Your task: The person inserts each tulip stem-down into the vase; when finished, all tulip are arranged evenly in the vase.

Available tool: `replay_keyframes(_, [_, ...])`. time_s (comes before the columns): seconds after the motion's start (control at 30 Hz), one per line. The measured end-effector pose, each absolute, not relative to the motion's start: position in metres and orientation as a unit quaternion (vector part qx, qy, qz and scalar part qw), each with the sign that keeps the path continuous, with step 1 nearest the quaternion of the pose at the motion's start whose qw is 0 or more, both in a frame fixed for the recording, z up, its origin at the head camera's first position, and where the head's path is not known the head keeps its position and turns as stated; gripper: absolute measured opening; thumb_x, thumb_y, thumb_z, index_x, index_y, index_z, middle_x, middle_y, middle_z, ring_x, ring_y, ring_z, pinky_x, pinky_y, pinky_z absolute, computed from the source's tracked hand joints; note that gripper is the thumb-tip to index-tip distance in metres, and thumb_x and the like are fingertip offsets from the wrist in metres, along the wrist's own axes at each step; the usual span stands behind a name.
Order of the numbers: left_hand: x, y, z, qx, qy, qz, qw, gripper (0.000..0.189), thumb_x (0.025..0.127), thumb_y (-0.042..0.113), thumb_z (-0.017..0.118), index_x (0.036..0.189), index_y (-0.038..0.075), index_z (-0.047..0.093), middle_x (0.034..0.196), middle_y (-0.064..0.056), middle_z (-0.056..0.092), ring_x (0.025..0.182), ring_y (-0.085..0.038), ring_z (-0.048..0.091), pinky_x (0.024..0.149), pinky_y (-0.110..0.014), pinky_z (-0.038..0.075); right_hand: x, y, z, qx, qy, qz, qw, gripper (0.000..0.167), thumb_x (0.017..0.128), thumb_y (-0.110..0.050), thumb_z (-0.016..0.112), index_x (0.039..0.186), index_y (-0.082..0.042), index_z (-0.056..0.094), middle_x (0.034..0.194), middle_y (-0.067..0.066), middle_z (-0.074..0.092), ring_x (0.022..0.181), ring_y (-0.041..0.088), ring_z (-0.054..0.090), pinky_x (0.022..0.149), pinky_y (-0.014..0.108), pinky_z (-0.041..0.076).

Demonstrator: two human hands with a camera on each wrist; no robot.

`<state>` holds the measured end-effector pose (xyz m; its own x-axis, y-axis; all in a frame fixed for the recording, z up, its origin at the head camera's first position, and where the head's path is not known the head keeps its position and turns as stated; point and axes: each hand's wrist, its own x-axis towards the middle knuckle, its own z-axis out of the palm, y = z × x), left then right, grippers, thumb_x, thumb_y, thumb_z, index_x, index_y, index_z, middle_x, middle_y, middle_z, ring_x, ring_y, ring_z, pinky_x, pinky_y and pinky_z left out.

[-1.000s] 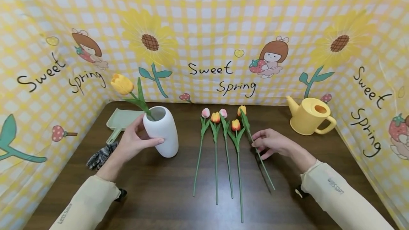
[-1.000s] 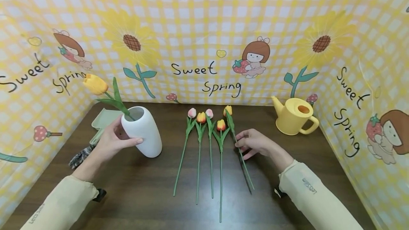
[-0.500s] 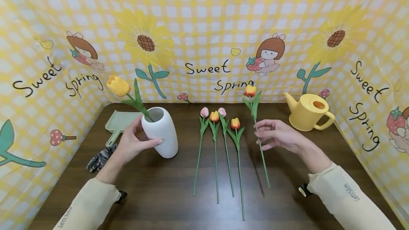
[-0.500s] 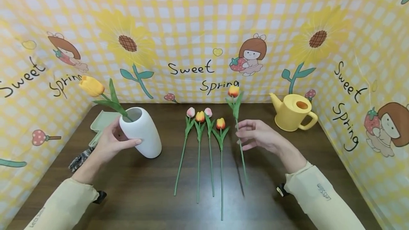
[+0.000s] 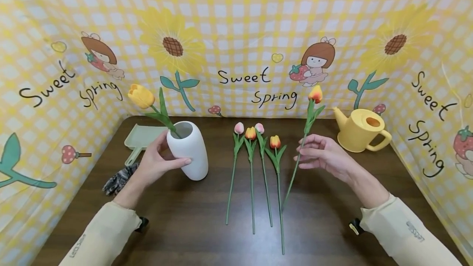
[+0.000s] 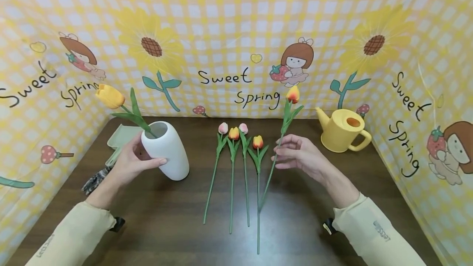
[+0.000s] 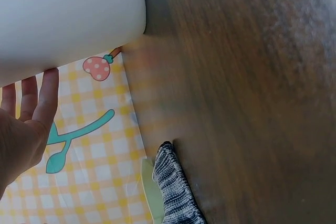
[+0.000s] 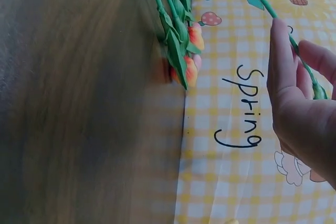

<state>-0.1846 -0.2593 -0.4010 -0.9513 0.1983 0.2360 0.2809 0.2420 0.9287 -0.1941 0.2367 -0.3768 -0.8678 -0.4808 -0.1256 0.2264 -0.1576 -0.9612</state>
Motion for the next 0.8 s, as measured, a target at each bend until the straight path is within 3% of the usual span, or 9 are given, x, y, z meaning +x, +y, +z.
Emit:
replay_keyframes(0.27, [-0.183, -0.261, -0.4, -0.15, -0.797, -0.584, 0.04, 0.081, 0.076, 0.003, 0.089, 0.145, 0.022, 0.05, 0.128, -0.008, 0.062, 0.114, -0.024, 0.062, 0.081, -0.036, 0.06, -0.19, 0.225, -0.383, -0.103, 0.573, -0.782, 0.221, 0.012, 0.099, 0.005, 0.06, 0.109, 0.0, 0.059, 0.102, 0.01, 0.072, 0.1, 0.031, 0.073, 0.085, 0.049, 0.057])
replay_keyframes(0.8, [-0.185, -0.257, -0.399, -0.139, -0.796, -0.588, 0.033, 0.082, 0.076, 0.005, 0.09, 0.145, 0.023, 0.049, 0.129, -0.007, 0.061, 0.115, -0.023, 0.061, 0.083, -0.035, 0.06, -0.198, 0.188, -0.361, -0.119, 0.555, -0.796, 0.208, 0.012, 0.097, 0.004, 0.063, 0.107, -0.002, 0.059, 0.103, 0.011, 0.069, 0.097, 0.028, 0.073, 0.086, 0.051, 0.057])
